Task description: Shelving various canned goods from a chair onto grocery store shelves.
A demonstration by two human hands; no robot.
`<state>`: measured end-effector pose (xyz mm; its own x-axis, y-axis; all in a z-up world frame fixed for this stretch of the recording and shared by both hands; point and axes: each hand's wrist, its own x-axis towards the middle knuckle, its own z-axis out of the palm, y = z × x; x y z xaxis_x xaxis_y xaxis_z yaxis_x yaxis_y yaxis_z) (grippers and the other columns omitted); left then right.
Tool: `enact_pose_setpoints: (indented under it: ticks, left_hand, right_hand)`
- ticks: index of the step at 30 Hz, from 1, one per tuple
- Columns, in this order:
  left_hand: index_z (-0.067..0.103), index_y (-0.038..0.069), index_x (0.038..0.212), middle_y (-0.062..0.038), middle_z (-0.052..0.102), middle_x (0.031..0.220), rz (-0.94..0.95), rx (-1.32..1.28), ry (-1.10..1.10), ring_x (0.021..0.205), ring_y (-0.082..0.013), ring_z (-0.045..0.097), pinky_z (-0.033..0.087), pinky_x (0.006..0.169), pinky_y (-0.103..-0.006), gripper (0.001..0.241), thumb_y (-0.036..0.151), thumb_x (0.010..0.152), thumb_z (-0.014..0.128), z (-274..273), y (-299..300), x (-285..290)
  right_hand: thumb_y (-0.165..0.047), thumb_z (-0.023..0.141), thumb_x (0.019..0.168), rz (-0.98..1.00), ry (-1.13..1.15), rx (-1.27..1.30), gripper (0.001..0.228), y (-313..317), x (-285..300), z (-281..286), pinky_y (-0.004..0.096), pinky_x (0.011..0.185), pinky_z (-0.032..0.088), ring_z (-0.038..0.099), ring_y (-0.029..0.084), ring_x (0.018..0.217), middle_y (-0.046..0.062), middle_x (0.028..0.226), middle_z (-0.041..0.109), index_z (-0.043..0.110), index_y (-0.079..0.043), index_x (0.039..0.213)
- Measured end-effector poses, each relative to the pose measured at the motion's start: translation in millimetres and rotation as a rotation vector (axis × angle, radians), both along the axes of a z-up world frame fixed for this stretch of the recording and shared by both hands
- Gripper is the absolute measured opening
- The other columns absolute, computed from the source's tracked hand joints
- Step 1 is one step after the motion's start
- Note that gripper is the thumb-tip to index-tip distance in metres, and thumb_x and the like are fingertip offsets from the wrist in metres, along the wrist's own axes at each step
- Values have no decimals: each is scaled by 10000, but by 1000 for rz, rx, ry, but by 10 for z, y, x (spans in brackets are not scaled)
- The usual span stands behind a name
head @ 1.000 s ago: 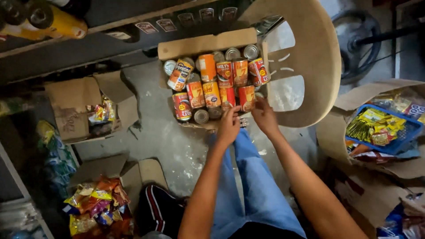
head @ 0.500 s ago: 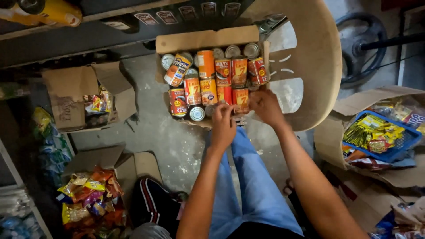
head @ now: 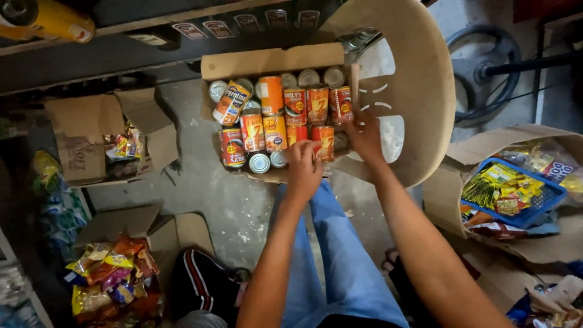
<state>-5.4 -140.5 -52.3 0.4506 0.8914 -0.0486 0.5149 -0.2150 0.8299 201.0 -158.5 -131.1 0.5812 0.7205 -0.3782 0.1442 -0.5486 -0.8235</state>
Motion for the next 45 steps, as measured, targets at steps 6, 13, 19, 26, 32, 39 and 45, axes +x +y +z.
enact_pose_setpoints:
  ticks: [6, 13, 19, 26, 32, 39, 45]
  left_hand:
    - [599, 47, 1303, -202, 509, 1306, 36, -81, -28, 1249, -406, 520, 448, 1071, -474, 418, 27, 890, 661, -87, -14, 192]
    - [611, 53, 1311, -197, 539, 1280, 79, -111, -37, 1239, -399, 538, 446, 1064, -463, 390, 64, 922, 637, -61, 14, 250]
    - [475, 100, 1452, -112, 627, 1313, 249, -466, -387, 1140, -232, 673, 586, 927, -364, 553, 325, 993, 686, -20, 140, 425]
    - [494, 158, 1464, -57, 596, 1389, 266, -900, -731, 1197, -211, 628, 582, 900, -357, 660, 290, 877, 764, 637, 406, 165]
    - [516, 75, 1532, -131, 607, 1445, -128, -586, -517, 1300, -191, 585, 504, 1055, -338, 738, 285, 899, 831, 802, 392, 57]
    - [434, 74, 1555, -147, 680, 1302, -106, -546, -515, 1092, -181, 669, 579, 899, -333, 873, 230, 820, 878, 1667, 485, 132]
    - [342, 37, 1529, -114, 556, 1309, -94, -207, -826, 1162, -204, 630, 582, 915, -360, 854, 107, 841, 844, 2936, 812, 268]
  right_hand:
    - [-320, 833, 860, 96, -364, 148, 449, 53, -160, 319, 378, 747, 533, 672, 251, 876, 150, 985, 710, 718, -1, 1154]
    - [-259, 791, 890, -248, 419, -113, 419, -338, -54, -22, 336, 711, 534, 678, 183, 834, 139, 1005, 727, 665, 9, 1185]
    - [-73, 746, 924, -140, 486, 258, 469, -439, -311, 1078, 333, 958, 549, 654, 183, 1143, 124, 1295, 646, 537, 10, 1336]
    - [85, 672, 893, 92, 705, 490, 664, -425, -140, 1699, 389, 1117, 479, 536, 227, 1362, 109, 1475, 525, 426, -37, 1497]
    - [6, 574, 980, 9, 952, 569, 642, -282, -184, 2025, 421, 1159, 427, 470, 265, 1427, 138, 1589, 437, 320, -58, 1565]
    - [-163, 475, 1094, 173, 978, 645, 538, -50, -292, 2790, 412, 1168, 401, 481, 259, 1395, 160, 1551, 453, 315, -53, 1596]
    - [-135, 569, 1037, 483, 164, 713, 599, 74, -335, 3710, 341, 1156, 418, 504, 217, 1388, 113, 1510, 502, 354, -87, 1593]
